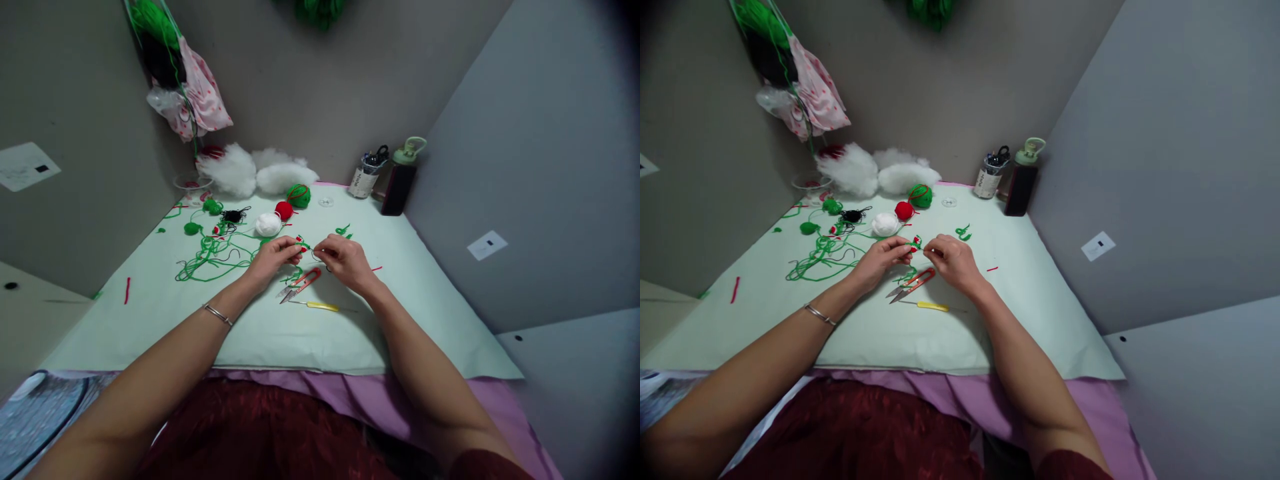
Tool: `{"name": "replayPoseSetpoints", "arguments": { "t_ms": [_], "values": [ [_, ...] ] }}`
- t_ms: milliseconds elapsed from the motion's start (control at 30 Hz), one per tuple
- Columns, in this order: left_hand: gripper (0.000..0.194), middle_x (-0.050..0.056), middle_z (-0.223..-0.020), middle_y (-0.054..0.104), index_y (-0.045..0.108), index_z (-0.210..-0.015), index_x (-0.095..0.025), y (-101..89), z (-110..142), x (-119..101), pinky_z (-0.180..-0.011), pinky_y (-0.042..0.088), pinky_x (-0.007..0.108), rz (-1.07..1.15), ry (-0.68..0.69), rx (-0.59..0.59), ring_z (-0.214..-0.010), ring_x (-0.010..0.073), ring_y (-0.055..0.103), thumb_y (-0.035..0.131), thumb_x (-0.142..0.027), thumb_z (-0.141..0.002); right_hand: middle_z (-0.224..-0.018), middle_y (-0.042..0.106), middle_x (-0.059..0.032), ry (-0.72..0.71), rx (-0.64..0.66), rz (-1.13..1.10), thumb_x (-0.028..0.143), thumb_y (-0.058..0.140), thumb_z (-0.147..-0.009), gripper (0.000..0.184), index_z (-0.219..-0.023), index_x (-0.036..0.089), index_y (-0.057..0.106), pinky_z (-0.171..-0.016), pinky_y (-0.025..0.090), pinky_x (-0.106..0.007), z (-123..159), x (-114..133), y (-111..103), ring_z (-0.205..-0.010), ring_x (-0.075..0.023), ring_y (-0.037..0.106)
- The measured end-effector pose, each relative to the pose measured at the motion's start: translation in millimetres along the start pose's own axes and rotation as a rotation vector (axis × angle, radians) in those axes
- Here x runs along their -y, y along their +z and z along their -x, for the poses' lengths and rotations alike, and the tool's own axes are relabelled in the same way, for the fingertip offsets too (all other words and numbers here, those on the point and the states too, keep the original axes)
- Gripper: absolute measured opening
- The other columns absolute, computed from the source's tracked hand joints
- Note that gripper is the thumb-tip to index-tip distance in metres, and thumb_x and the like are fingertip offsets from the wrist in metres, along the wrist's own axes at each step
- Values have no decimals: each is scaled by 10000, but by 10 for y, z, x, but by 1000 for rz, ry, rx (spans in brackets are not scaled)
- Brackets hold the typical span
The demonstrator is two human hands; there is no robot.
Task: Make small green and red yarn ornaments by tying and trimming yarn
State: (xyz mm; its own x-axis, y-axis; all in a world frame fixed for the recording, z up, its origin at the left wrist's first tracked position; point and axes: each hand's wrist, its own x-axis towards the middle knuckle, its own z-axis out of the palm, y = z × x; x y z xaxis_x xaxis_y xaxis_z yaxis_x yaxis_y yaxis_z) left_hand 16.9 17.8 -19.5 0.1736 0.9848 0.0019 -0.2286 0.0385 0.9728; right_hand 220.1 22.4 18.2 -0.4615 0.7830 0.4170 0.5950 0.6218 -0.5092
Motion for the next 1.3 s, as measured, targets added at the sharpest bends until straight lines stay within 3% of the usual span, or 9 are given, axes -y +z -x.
{"name": "replayPoseSetpoints", "arguments": {
  "t_ms": [167, 567, 933, 1067, 1300],
  "values": [
    [316, 25, -804, 672, 719, -868, -163, 8, 19, -34, -825, 514, 338, 26, -16, 20, -767, 149, 619, 827, -415, -710, -772, 632, -5, 52, -8, -184, 224, 635, -898, 108, -812, 202, 696, -658, 388, -262, -2, -21, -6, -660, -121, 510],
    [342, 14, -808, 678, 713, -888, -157, 23, 41, -66, -826, 504, 309, 73, -64, 65, -755, 126, 621, 839, -416, -704, -780, 644, -20, 89, -18, -296, 253, 658, -877, 112, -813, 173, 705, -644, 384, -270, -8, -17, 31, -659, -117, 497],
    [300, 24, -830, 692, 703, -944, -142, 17, 77, -160, -827, 509, 306, 221, -144, 169, -768, 124, 640, 826, -332, -748, -743, 628, -11, 213, 101, -668, 426, 749, -803, 264, -837, 164, 740, -638, 380, -265, -36, -114, -23, -684, -119, 485],
    [262, 27, -857, 694, 722, -967, -153, -16, 71, -132, -843, 494, 313, 165, -116, 238, -786, 125, 635, 787, -342, -798, -700, 593, 4, 191, 115, -687, 424, 754, -801, 274, -785, 155, 710, -625, 366, -258, -33, -92, -38, -659, -108, 459],
    [253, 18, -847, 683, 730, -940, -173, -15, 68, -120, -844, 494, 316, 129, -116, 230, -789, 126, 626, 801, -355, -779, -684, 585, 6, 163, 70, -627, 452, 754, -800, 305, -756, 158, 686, -605, 357, -263, -29, -36, -17, -643, -109, 443]
  ]
}}
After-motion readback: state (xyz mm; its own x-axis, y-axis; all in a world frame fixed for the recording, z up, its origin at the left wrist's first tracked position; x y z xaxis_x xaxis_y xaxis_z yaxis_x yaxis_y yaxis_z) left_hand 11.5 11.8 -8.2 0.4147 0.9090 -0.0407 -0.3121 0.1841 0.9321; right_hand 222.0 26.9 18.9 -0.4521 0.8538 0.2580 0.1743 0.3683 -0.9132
